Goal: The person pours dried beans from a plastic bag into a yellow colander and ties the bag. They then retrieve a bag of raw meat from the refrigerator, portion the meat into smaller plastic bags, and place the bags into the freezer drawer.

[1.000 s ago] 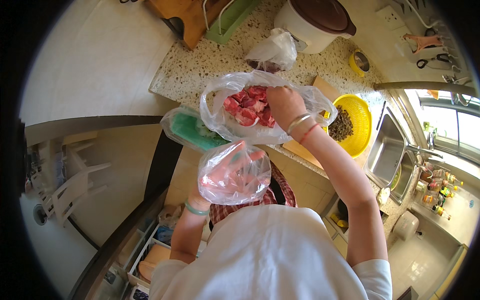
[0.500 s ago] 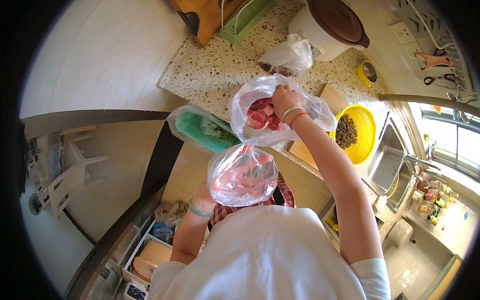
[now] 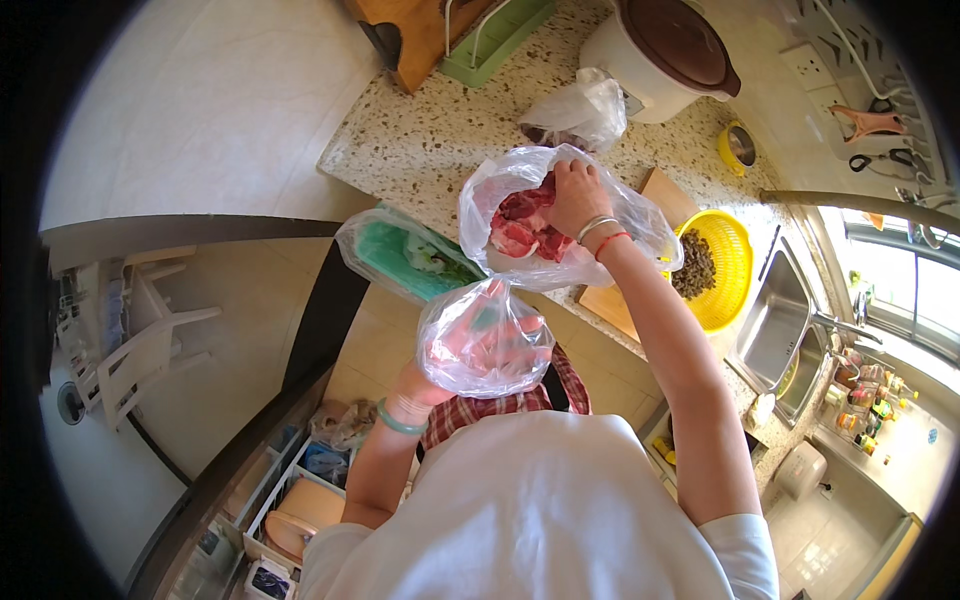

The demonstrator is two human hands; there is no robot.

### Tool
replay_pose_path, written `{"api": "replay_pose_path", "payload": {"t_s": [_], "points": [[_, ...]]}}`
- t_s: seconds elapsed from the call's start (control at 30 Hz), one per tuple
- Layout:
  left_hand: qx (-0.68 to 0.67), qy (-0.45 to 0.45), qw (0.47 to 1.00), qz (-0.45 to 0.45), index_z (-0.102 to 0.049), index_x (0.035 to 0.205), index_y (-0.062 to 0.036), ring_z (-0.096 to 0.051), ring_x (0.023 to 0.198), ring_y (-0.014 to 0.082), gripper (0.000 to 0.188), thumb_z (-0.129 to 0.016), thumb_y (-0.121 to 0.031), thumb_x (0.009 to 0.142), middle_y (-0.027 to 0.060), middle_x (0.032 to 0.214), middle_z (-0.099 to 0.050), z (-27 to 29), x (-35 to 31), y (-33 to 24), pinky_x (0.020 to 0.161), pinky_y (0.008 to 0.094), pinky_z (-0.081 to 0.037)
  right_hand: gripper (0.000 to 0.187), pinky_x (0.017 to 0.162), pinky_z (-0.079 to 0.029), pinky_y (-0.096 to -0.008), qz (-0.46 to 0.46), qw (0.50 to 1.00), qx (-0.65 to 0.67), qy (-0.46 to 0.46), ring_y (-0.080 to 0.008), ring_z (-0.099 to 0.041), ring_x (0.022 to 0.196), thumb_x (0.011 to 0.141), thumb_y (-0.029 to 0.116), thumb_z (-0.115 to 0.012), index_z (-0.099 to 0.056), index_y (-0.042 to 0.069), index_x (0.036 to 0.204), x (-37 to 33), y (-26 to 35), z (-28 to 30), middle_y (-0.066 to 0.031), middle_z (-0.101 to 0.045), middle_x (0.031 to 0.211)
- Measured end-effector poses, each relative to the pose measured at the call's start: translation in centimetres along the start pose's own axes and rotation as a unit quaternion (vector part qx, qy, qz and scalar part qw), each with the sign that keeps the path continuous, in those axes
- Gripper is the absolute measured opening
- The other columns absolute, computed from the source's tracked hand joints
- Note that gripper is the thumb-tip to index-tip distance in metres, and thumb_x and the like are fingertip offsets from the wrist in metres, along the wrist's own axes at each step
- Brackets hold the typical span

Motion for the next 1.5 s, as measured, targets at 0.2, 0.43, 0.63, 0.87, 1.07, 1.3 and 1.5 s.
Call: {"api": "replay_pose_path", "payload": {"t_s": [0.2,0.43,0.63,0.87,1.07,1.3,1.5], "points": [[-0.009,-0.009,1.000,0.000,-0.019,0.150,-0.0255,-0.037,0.131,0.0431,0.090,-0.071,-0.043,0.079,0.0196,0.148,-0.030,-0.4,-0.2,0.2,0.105,0.0558,-0.037,0.060,0.087,-0.049,-0.0394,-0.016,0.973,0.217,0.072,-0.0317,-0.062,0.096,0.066,0.027,-0.076,-0.055,-0.002,0.115,-1.3,-2.3,1.6,-0.0189,-0.064,0.102],[-0.022,-0.003,0.999,-0.024,-0.015,0.151,-0.0253,-0.040,0.131,0.0384,0.088,-0.070,-0.035,0.082,0.0153,0.148,-0.032,-1.0,0.6,0.2,0.104,0.0540,-0.040,0.053,0.090,-0.048,-0.0319,0.006,0.828,0.556,0.069,-0.0171,-0.062,0.096,0.073,0.008,-0.075,-0.053,-0.003,0.120,-9.9,0.1,9.9,-0.0100,-0.064,0.105],[-0.021,-0.001,0.999,-0.050,-0.012,0.152,-0.0252,-0.042,0.130,0.0343,0.088,-0.069,-0.028,0.085,0.0116,0.148,-0.033,-2.7,2.4,0.2,0.104,0.0525,-0.042,0.060,0.094,-0.047,-0.0331,0.129,0.839,0.527,0.037,-0.0186,-0.061,0.106,0.071,0.008,-0.079,-0.051,-0.003,0.123,-16.3,3.9,14.2,-0.0121,-0.063,0.112],[0.110,-0.037,0.987,-0.114,-0.029,0.146,-0.0132,-0.046,0.127,0.0244,0.076,-0.071,-0.025,0.084,0.0109,0.143,-0.040,-2.4,2.8,1.0,0.105,0.0435,-0.042,0.059,0.090,-0.046,-0.0397,0.212,0.954,0.211,-0.019,-0.0295,-0.060,0.098,0.064,0.023,-0.082,-0.059,0.004,0.115,-17.8,6.9,14.0,-0.0152,-0.063,0.102],[-0.117,0.021,0.992,-0.035,-0.044,0.138,-0.0150,-0.045,0.124,0.0438,0.057,-0.066,-0.028,0.087,0.0201,0.143,-0.038,-2.6,2.9,2.1,0.092,0.0676,-0.043,0.055,0.093,-0.043,-0.0353,0.154,0.874,0.460,-0.018,-0.0226,-0.056,0.109,0.088,0.048,-0.060,-0.059,0.001,0.116,-17.1,3.9,11.9,-0.0120,-0.059,0.117],[-0.102,0.104,0.989,0.031,-0.048,0.135,-0.0145,-0.042,0.125,0.0492,0.064,-0.076,-0.029,0.079,0.0267,0.140,-0.039,-3.8,3.0,2.4,0.092,0.0667,-0.045,0.043,0.073,-0.047,-0.0246,-0.077,0.763,0.604,0.217,-0.0084,-0.056,0.083,0.098,0.042,-0.049,-0.058,0.000,0.101,-18.6,2.8,7.6,-0.0022,-0.059,0.085],[0.082,0.020,0.996,0.015,-0.051,0.128,-0.0037,-0.060,0.108,0.0251,0.065,-0.077,-0.035,0.077,0.0138,0.124,-0.057,-0.9,3.1,2.3,0.094,0.0400,-0.051,0.026,0.057,-0.043,-0.0196,-0.030,0.756,0.647,0.099,-0.0036,-0.050,0.064,0.093,0.025,-0.062,-0.054,0.001,0.094,-18.3,3.3,10.7,0.0022,-0.054,0.076]]}}
Point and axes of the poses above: each hand's wrist, its own x-axis towards the middle knuckle, its own z-axis out of the back of the hand, y = z × x, the point moved 2 cm from there along x, towards the middle knuckle
